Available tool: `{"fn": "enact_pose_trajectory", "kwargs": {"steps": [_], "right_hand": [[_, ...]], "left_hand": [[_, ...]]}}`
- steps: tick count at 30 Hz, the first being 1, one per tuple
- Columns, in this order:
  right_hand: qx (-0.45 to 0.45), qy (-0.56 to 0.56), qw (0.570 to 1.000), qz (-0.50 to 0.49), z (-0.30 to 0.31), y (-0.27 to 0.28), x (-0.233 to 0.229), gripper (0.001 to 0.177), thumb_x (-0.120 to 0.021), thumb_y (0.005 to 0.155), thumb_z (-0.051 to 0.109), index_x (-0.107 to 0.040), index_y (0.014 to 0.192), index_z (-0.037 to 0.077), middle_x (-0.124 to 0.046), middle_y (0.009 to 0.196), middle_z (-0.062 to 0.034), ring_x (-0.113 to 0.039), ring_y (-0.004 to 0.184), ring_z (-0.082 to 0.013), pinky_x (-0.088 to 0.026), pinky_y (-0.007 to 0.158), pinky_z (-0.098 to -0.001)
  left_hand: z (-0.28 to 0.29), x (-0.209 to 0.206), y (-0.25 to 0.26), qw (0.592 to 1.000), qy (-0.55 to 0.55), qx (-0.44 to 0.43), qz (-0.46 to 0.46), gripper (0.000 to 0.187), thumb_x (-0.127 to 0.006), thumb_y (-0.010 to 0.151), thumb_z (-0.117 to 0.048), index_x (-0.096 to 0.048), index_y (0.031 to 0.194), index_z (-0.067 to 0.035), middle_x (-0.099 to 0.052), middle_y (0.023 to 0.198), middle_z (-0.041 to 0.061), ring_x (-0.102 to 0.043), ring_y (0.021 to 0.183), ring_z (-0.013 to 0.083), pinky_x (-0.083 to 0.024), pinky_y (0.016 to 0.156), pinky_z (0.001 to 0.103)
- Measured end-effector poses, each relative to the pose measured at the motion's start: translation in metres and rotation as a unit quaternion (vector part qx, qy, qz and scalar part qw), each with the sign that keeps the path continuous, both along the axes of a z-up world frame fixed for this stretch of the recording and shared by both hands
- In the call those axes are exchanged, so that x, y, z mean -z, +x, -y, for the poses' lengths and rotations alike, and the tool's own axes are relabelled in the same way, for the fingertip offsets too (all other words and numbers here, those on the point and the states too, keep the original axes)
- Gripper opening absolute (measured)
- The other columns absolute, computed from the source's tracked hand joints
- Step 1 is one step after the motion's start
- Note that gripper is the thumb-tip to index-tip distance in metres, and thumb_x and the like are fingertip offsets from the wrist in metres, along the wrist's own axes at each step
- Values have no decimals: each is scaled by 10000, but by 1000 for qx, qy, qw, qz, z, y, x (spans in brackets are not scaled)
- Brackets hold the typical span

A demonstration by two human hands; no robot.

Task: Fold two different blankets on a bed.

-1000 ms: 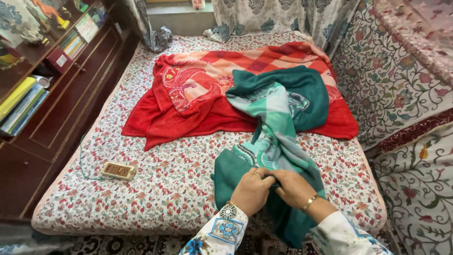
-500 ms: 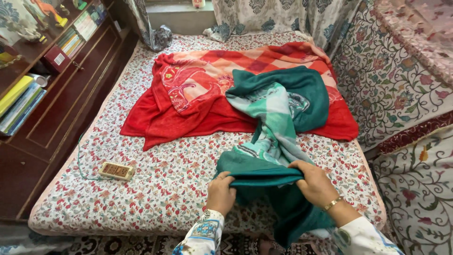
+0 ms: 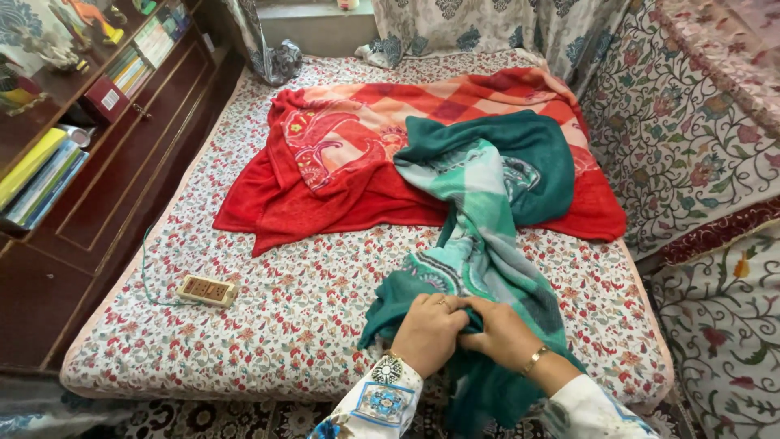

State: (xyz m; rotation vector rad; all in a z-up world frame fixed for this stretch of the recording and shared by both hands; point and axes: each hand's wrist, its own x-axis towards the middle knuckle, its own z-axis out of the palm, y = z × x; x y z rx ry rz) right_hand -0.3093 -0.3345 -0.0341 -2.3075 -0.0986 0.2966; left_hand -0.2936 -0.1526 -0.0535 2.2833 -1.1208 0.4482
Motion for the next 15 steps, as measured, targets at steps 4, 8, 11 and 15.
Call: {"fn": "enact_pose_trajectory", "kwargs": {"steps": [4,8,11,15], "right_hand": [[-77,77,991,77,25,2,22,603,-902,700,256,-675,1220,52,-772,1020,-151,-752,915,-229,-570,801,-342],[-11,100,995,-28,48,1,18,436,-836,751,206,-719,1153,83,-784,876,-129,-713,767,-152,-578,715,-328],[23,19,998,48,64,1,30,339,-794,749,142,-739,1081,97,-767,824,-109,-729,752,-173,-579,722,-328],[99,-139,969,178,65,-1,34,399,-688,671,-17,-758,1030,141,-687,942,-124,-674,926,-329,-553,802,-410]], "left_hand": [[-21,30,8,1000,-6,-21,11,117,-634,784,-103,-703,878,-100,-698,1106,89,-650,1060,277,-452,907,444],[-45,41,21,993,-16,-110,-48,210,-656,699,-36,-740,867,-129,-709,1100,102,-645,1014,302,-454,881,456],[-53,28,30,987,-41,-138,-72,230,-657,684,-19,-739,873,-119,-704,1092,117,-656,1015,325,-494,897,456],[-43,-17,36,971,-131,-176,-100,224,-616,713,8,-733,883,-78,-714,1093,138,-669,988,366,-542,862,448]]}}
